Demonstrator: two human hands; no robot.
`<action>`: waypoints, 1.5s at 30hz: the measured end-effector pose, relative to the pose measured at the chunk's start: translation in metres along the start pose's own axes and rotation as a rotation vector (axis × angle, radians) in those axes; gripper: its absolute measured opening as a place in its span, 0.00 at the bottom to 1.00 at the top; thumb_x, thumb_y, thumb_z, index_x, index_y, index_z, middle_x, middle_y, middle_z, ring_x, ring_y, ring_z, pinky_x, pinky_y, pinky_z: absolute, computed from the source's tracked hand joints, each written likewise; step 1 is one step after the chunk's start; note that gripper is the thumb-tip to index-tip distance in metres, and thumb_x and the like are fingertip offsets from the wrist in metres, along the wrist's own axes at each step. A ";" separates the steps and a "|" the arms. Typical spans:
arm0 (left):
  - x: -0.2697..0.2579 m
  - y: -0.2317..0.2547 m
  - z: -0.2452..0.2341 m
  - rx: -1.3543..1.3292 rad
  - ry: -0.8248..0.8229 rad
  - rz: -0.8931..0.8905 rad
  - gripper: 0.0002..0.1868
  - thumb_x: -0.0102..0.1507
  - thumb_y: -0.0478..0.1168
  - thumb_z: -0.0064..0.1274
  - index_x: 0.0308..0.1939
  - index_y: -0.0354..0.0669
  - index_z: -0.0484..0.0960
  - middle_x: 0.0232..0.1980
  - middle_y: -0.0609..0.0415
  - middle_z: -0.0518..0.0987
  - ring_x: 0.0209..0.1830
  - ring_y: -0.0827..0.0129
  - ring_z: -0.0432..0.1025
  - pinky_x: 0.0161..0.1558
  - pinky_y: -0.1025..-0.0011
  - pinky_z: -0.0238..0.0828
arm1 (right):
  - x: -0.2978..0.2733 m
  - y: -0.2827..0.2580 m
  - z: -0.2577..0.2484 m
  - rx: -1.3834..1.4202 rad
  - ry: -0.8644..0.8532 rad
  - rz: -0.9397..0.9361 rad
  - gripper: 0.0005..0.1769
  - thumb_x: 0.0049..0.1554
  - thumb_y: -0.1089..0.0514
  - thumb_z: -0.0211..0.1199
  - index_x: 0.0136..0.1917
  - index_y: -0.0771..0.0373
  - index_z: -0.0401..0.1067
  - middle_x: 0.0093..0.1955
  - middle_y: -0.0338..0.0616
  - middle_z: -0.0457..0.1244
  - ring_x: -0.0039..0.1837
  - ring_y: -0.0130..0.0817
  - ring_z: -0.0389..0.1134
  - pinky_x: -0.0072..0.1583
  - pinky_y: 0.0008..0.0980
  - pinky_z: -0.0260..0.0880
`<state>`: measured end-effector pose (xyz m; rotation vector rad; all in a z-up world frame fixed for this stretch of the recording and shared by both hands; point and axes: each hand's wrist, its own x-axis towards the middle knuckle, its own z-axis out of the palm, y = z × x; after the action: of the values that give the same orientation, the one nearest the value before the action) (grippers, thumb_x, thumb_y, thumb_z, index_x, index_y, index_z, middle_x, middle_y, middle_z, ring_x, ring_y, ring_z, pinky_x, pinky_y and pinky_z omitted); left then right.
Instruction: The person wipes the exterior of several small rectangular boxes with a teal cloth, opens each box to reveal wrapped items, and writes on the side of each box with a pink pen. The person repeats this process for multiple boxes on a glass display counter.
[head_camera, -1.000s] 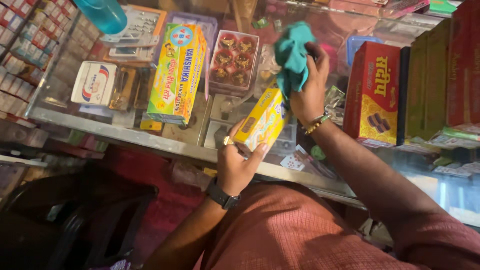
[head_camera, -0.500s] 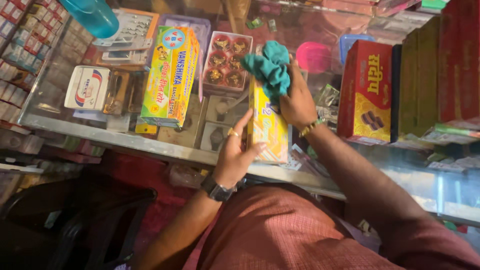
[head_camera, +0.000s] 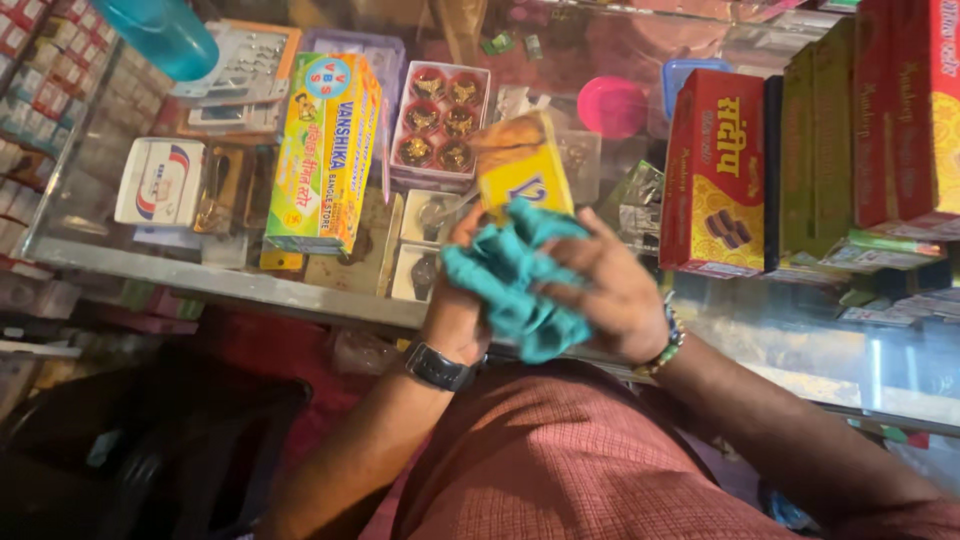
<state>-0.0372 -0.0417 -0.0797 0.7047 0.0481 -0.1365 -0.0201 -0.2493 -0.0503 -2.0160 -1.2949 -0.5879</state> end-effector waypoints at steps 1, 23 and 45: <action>-0.002 0.008 0.008 -0.010 0.013 0.039 0.25 0.73 0.37 0.40 0.75 0.35 0.64 0.62 0.48 0.77 0.55 0.66 0.75 0.56 0.68 0.77 | -0.004 0.006 0.002 -0.013 0.021 0.053 0.28 0.52 0.45 0.69 0.61 0.60 0.71 0.66 0.55 0.62 0.71 0.51 0.62 0.76 0.62 0.55; -0.005 -0.046 -0.036 1.326 -0.050 0.389 0.18 0.76 0.54 0.30 0.64 0.53 0.65 0.45 0.53 0.83 0.44 0.65 0.79 0.45 0.68 0.75 | -0.082 0.057 0.094 0.951 0.370 1.206 0.31 0.71 0.39 0.47 0.65 0.71 0.67 0.54 0.62 0.64 0.51 0.56 0.66 0.51 0.48 0.68; -0.022 -0.042 -0.046 -0.805 -0.426 -0.381 0.24 0.68 0.57 0.51 0.58 0.43 0.75 0.42 0.50 0.79 0.34 0.62 0.76 0.25 0.63 0.76 | 0.043 -0.071 0.032 0.306 0.088 0.288 0.32 0.65 0.47 0.56 0.78 0.62 0.61 0.84 0.59 0.48 0.86 0.59 0.46 0.83 0.52 0.45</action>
<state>-0.0647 -0.0411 -0.1402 -0.1543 -0.1660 -0.5930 -0.0663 -0.1789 -0.0228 -1.8529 -0.9541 -0.3172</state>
